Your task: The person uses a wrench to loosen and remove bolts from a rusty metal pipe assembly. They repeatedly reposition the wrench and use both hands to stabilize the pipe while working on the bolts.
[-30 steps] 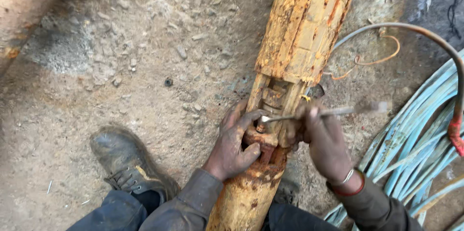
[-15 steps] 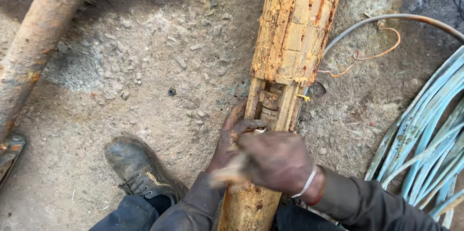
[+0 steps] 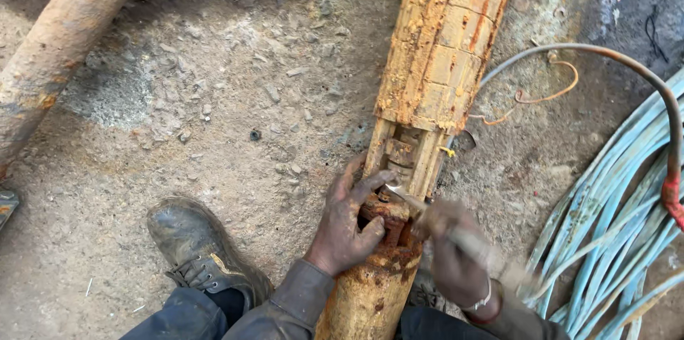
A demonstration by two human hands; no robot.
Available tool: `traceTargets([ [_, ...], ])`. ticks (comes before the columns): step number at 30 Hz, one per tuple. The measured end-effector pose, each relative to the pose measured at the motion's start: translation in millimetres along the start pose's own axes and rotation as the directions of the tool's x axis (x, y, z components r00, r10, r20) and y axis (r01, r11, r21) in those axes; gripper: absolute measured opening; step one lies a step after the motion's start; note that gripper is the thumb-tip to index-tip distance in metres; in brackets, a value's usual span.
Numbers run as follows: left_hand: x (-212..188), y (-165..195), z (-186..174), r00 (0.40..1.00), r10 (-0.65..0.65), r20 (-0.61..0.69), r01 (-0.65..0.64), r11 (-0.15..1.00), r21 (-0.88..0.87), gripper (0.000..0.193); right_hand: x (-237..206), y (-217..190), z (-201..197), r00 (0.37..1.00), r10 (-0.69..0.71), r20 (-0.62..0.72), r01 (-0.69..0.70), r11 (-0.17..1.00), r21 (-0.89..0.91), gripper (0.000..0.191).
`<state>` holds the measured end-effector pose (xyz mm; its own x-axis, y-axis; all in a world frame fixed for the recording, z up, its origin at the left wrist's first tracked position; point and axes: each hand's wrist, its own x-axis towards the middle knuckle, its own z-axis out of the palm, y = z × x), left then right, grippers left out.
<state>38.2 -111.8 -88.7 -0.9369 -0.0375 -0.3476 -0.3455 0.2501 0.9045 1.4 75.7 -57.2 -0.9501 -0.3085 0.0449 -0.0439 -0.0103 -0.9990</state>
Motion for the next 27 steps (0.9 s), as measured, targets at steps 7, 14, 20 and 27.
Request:
traceTargets([
  [7, 0.3, -20.1, 8.1, 0.992, 0.123, -0.015, -0.116, 0.964, 0.241, 0.052, 52.1, -31.0, 21.7, 0.858, 0.157, 0.489, 0.248, 0.708, -0.661, 0.017],
  [14, 0.8, -59.5, 20.4, 0.975, 0.184, -0.121, -0.170, 0.978, 0.120, 0.035, 60.0, -61.1, 50.4, 0.689, 0.178, 0.702, 0.473, 0.623, -0.622, 0.025],
  [20, 0.2, -71.0, 33.0, 0.984, 0.144, -0.104, -0.157, 0.980, -0.126, 0.035, 74.8, -63.9, 51.1, 0.610, 0.373, 0.699, 0.434, 0.581, -0.688, 0.029],
  [27, 2.2, -66.8, 26.6, 0.957, 0.248, -0.151, -0.249, 0.968, 0.008, 0.036, 76.7, -61.3, 40.3, 0.658, 0.210, 0.724, 0.407, 0.709, -0.576, 0.026],
])
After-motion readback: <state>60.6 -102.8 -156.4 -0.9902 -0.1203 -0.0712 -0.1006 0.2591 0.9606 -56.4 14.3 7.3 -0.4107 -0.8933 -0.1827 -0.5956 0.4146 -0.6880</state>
